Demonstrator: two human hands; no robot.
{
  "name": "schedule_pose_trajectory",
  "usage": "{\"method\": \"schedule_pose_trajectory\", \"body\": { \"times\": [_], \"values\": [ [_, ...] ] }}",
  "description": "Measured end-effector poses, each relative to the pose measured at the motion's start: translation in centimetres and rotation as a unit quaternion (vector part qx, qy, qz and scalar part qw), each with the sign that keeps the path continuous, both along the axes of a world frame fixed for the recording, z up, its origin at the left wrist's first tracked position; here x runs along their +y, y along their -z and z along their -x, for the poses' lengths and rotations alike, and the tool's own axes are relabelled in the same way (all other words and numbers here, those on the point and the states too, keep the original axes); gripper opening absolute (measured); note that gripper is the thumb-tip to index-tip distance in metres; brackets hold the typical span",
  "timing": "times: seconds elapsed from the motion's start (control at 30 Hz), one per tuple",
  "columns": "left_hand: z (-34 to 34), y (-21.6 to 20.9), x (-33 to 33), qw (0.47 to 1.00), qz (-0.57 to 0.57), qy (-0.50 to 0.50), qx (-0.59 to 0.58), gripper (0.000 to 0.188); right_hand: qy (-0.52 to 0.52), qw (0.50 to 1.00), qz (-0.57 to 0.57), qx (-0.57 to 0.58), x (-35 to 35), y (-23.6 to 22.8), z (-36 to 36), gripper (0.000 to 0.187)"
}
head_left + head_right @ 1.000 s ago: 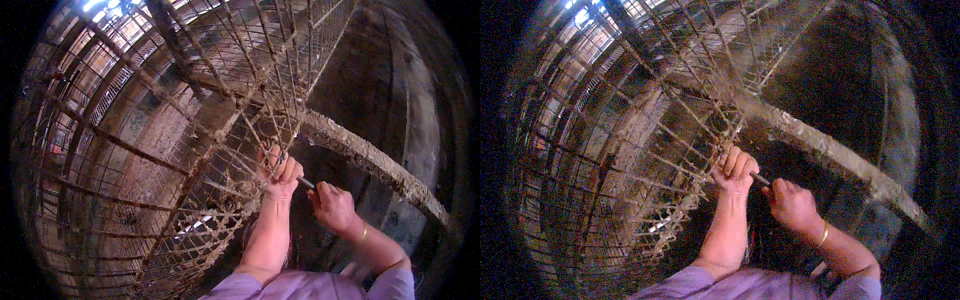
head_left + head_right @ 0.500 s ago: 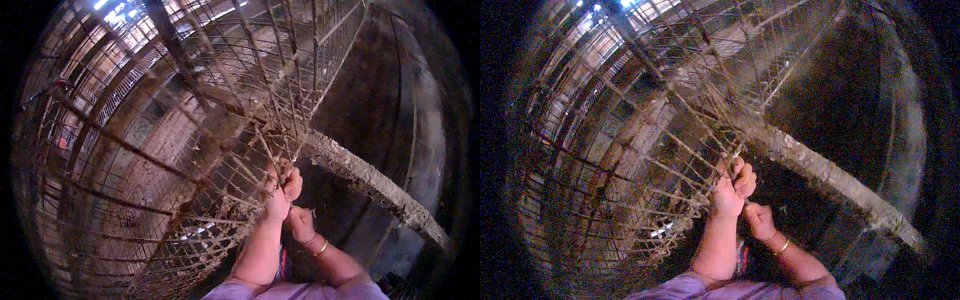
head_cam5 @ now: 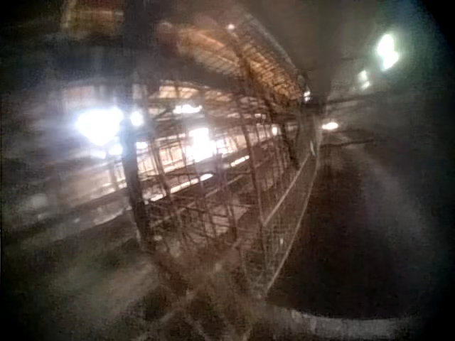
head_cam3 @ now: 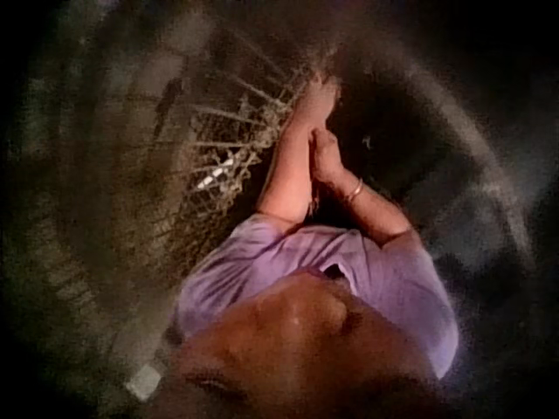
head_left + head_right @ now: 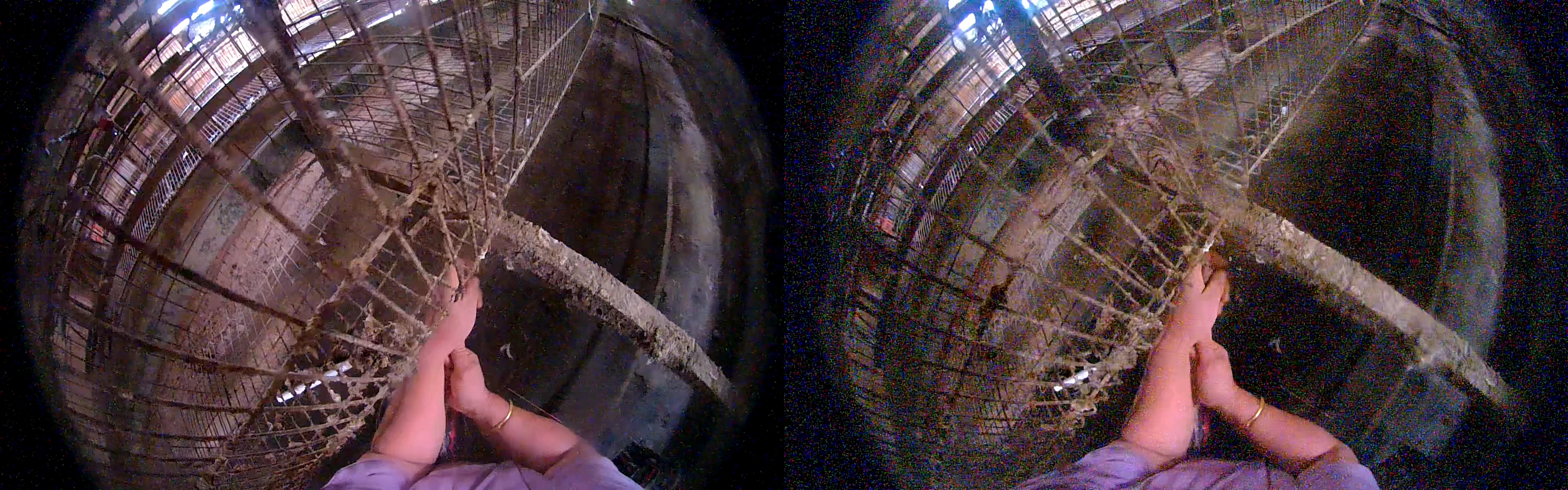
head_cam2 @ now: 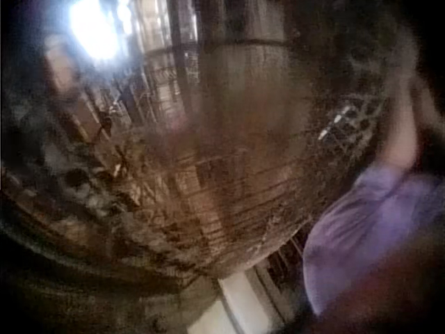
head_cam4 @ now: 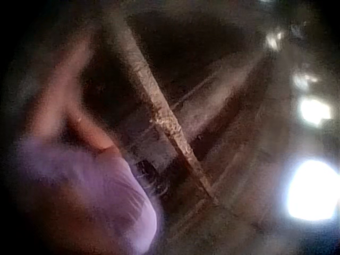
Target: The person repairs a wire mesh structure by hand, using a thin metal rod to bend and secure wires at various junctions. They work on different sections of the mesh, including the top and lower parts, while squatting or sitting on the floor.
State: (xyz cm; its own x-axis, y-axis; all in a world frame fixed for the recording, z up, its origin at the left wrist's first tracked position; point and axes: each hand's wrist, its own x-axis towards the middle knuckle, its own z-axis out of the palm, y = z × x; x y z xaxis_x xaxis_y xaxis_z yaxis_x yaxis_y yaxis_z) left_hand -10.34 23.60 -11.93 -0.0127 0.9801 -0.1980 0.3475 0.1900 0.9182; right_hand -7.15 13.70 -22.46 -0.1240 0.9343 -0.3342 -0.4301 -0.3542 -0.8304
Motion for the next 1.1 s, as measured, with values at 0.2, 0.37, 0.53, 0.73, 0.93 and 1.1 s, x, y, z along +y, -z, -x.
{"method": "schedule_pose_trajectory", "body": {
  "times": [0.2, 0.37, 0.53, 0.73, 0.93, 1.1],
  "values": [
    [3.9, 4.8, 0.9, 0.889, -0.048, -0.049, -0.454, 0.027, -0.017, 0.983, 0.17, 0.068, -1.5, -0.2, -5.2, 0.045],
    [1.5, 4.9, 0.8, 0.974, -0.064, -0.075, -0.202, 0.042, 0.067, 0.992, 0.078, -0.072, -3.0, -0.3, -9.1, 0.04],
    [5.0, 5.7, 2.2, 0.765, -0.2, -0.122, -0.6, 0.038, 0.069, 0.993, 0.042, -0.082, -5.5, 1.4, -12.2, 0.039],
    [4.7, -2.1, 1.3, 0.54, -0.12, -0.073, -0.83, 0.02, -0.016, 0.953, -0.025, -0.302, -7.0, -1.1, -14.5, 0.041],
    [3.6, -0.1, 2.6, 0.559, -0.143, -0.071, -0.814, 0.023, -0.131, 0.893, -0.032, -0.43, -9.5, -8.0, -17.8, 0.036],
    [5.7, 0.8, 2.9, 0.59, -0.192, -0.066, -0.782, 0.03, -0.231, 0.846, -0.03, -0.479, -11.5, -15.0, -22.1, 0.032]
  ]
}}
